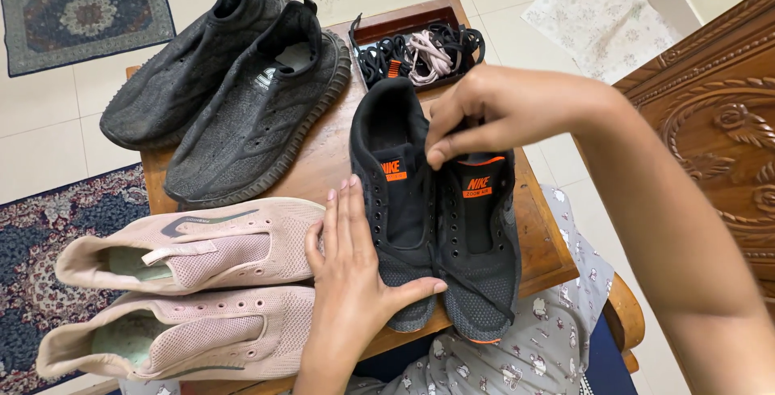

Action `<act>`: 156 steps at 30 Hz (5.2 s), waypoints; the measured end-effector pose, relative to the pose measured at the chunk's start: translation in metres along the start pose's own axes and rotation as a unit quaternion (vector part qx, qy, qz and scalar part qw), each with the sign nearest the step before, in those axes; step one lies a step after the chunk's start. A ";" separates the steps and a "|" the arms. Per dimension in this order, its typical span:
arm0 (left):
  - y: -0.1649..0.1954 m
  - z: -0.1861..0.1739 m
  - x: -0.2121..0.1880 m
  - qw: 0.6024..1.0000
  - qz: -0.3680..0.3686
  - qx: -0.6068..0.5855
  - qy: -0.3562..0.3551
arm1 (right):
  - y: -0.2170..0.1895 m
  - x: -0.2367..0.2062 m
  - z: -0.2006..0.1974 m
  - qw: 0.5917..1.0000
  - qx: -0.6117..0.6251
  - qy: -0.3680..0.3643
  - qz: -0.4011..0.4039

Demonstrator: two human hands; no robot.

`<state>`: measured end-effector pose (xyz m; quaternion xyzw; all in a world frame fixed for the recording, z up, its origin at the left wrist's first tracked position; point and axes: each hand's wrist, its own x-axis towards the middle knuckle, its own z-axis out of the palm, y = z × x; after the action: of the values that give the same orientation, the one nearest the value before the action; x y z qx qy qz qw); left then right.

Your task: The person removes laces from a pair of black slip-on shoes and then re-laces them. They then move to a pair of black Nike sneakers, remove the laces, and begin re-lacing them. The person handles the shoes and laces by hand on a wooden table.

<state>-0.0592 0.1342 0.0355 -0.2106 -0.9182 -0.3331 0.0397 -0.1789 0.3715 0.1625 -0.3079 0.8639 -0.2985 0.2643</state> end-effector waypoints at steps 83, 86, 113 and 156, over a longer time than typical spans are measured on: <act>0.120 0.107 -0.039 0.943 0.110 0.314 0.018 | -0.010 -0.029 0.045 0.990 -0.046 0.116 0.064; 0.121 0.105 -0.039 0.946 0.098 0.307 0.024 | -0.010 -0.029 0.045 0.990 -0.049 0.116 0.057; 0.047 0.043 -0.066 0.993 -0.082 -0.002 0.088 | 0.044 -0.022 -0.057 0.953 -0.069 0.292 0.036; 0.052 0.050 -0.065 0.987 -0.098 -0.014 0.128 | 0.079 0.073 -0.023 0.850 0.419 0.316 0.034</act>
<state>0.0248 0.1780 0.0143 -0.0763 -0.9169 -0.3726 0.1208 -0.2716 0.3793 0.1044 -0.0272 0.7034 -0.7043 0.0915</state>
